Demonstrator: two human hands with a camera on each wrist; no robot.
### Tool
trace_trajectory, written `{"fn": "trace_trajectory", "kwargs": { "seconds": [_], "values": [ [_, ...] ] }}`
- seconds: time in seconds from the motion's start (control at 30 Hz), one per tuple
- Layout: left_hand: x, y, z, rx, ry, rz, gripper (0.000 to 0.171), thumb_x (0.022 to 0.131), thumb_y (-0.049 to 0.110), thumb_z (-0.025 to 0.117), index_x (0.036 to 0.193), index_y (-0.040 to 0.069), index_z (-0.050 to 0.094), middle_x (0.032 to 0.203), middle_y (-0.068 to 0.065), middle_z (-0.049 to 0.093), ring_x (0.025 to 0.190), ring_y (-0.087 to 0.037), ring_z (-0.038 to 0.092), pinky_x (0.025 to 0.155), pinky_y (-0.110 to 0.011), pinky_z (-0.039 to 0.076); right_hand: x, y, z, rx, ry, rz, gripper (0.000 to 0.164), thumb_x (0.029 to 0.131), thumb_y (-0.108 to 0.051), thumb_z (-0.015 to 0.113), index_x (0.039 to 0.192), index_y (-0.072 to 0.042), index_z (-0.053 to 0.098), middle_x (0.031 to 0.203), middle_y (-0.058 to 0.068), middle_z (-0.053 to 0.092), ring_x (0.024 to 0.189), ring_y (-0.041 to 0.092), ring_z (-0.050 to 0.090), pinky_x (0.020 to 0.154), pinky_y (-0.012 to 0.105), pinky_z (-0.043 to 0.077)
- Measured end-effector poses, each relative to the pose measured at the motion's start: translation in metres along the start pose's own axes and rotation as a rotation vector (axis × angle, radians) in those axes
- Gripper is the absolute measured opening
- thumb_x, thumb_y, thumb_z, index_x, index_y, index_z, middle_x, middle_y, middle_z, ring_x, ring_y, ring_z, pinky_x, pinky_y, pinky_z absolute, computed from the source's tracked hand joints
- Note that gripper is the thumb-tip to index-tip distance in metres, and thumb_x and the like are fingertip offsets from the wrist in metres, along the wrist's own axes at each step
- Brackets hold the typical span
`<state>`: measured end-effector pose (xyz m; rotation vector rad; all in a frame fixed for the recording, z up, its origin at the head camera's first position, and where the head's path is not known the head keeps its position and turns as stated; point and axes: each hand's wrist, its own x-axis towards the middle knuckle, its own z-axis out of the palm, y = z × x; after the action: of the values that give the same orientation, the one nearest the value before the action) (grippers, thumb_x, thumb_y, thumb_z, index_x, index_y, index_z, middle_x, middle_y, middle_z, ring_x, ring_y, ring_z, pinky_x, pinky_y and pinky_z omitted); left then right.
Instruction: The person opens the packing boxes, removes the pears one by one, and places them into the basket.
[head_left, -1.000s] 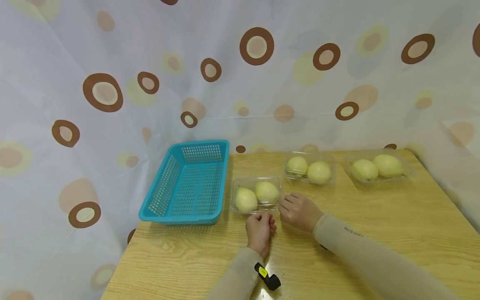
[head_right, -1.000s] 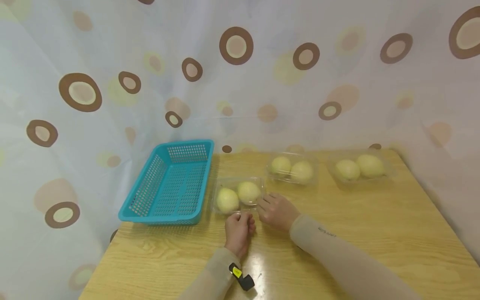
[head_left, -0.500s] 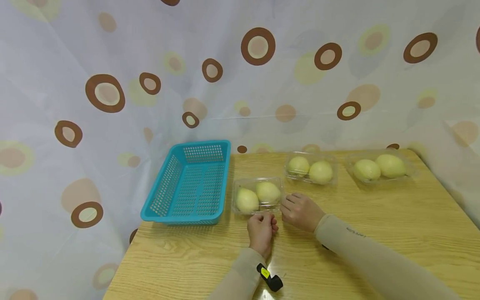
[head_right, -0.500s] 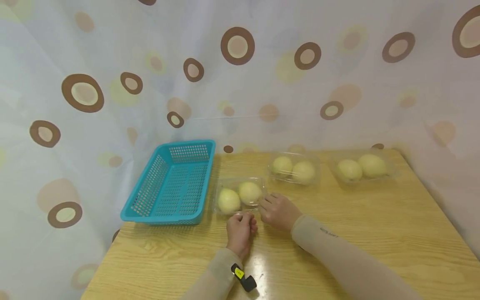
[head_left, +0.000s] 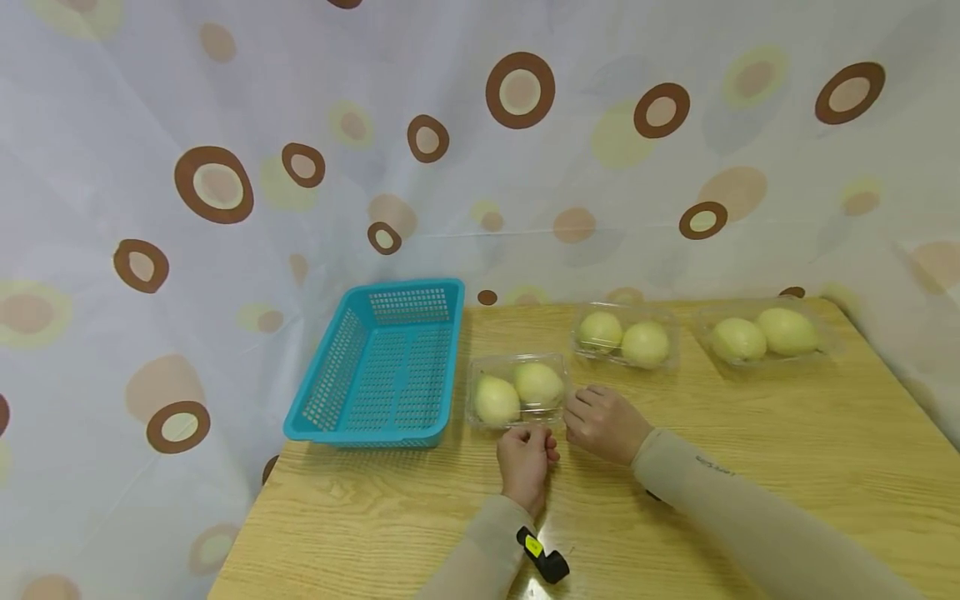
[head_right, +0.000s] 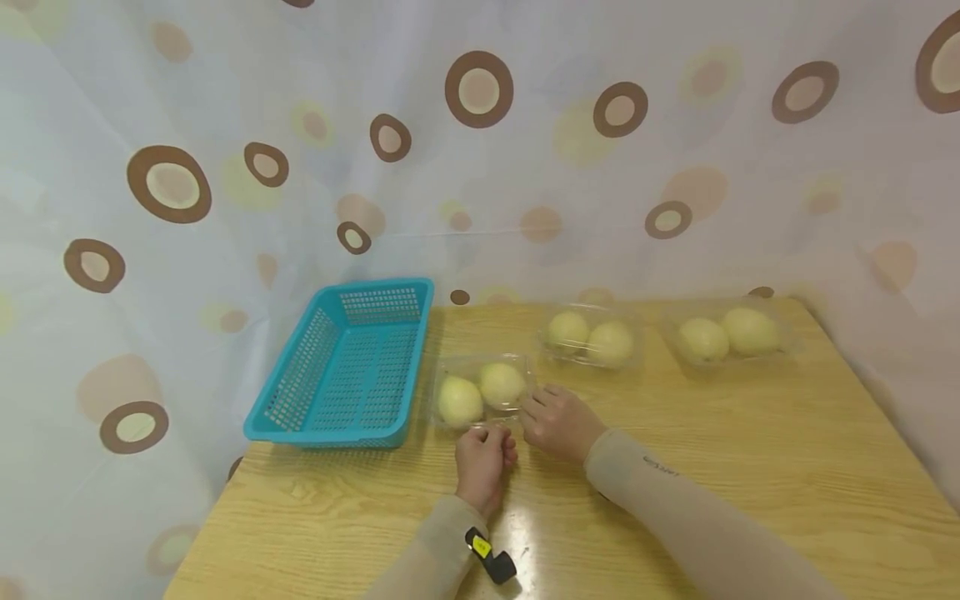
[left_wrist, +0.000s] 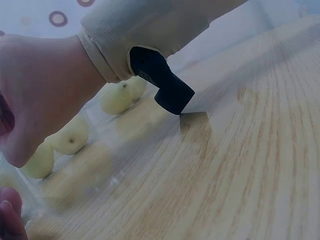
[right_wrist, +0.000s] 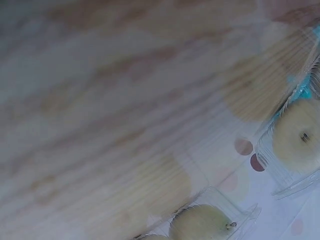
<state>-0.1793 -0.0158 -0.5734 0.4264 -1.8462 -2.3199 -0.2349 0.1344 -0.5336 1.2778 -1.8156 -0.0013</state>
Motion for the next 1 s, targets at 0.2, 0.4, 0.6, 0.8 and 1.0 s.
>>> {"fn": "trace_trajectory", "kwargs": {
  "seconds": [0.2, 0.4, 0.6, 0.8, 1.0],
  "values": [
    [0.003, 0.0, 0.0, -0.003, -0.009, 0.005, 0.019, 0.087, 0.002, 0.057, 0.081, -0.013, 0.065, 0.062, -0.005, 0.06, 0.047, -0.011, 0.056, 0.044, -0.022, 0.049, 0.027, 0.027, -0.021, -0.017, -0.042, 0.073, 0.023, 0.096, -0.006, 0.053, 0.079, -0.001, 0.068, 0.08, 0.008, 0.065, 0.075, 0.022, 0.065, 0.068, 0.031, 0.056],
    [0.002, -0.003, -0.004, -0.013, -0.01, -0.023, 0.017, 0.088, 0.001, 0.055, 0.082, -0.012, 0.065, 0.063, -0.005, 0.059, 0.048, -0.011, 0.055, 0.044, -0.02, 0.047, 0.025, 0.038, -0.027, 0.037, -0.226, 0.063, 0.018, 0.07, -0.002, 0.08, 0.083, -0.004, 0.068, 0.081, 0.003, 0.064, 0.074, 0.017, 0.063, 0.068, 0.026, 0.055],
    [0.001, -0.003, -0.006, -0.008, -0.032, 0.002, 0.019, 0.089, 0.003, 0.056, 0.084, -0.014, 0.064, 0.064, -0.005, 0.06, 0.049, -0.011, 0.056, 0.044, -0.021, 0.048, 0.001, 0.026, -0.019, 0.215, -0.175, 0.079, 0.02, 0.07, -0.006, 0.075, 0.089, -0.005, 0.069, 0.086, 0.004, 0.067, 0.078, 0.017, 0.065, 0.069, 0.029, 0.055],
    [-0.002, -0.002, -0.006, -0.006, -0.034, -0.001, 0.019, 0.09, 0.003, 0.055, 0.083, -0.013, 0.064, 0.064, -0.005, 0.059, 0.048, -0.011, 0.055, 0.043, -0.021, 0.047, -0.006, 0.014, -0.012, 0.246, -0.161, 0.03, 0.02, 0.076, -0.017, 0.078, 0.091, -0.007, 0.069, 0.087, 0.002, 0.065, 0.077, 0.016, 0.061, 0.067, 0.029, 0.053],
    [-0.003, 0.003, -0.003, 0.008, -0.032, 0.004, 0.02, 0.09, -0.001, 0.052, 0.085, -0.018, 0.062, 0.064, -0.006, 0.058, 0.049, -0.011, 0.054, 0.043, -0.021, 0.046, -0.006, 0.013, -0.007, 0.188, -0.125, 0.014, 0.014, 0.077, -0.015, 0.076, 0.086, -0.007, 0.069, 0.084, 0.002, 0.065, 0.075, 0.015, 0.061, 0.066, 0.027, 0.053]
  ]
}}
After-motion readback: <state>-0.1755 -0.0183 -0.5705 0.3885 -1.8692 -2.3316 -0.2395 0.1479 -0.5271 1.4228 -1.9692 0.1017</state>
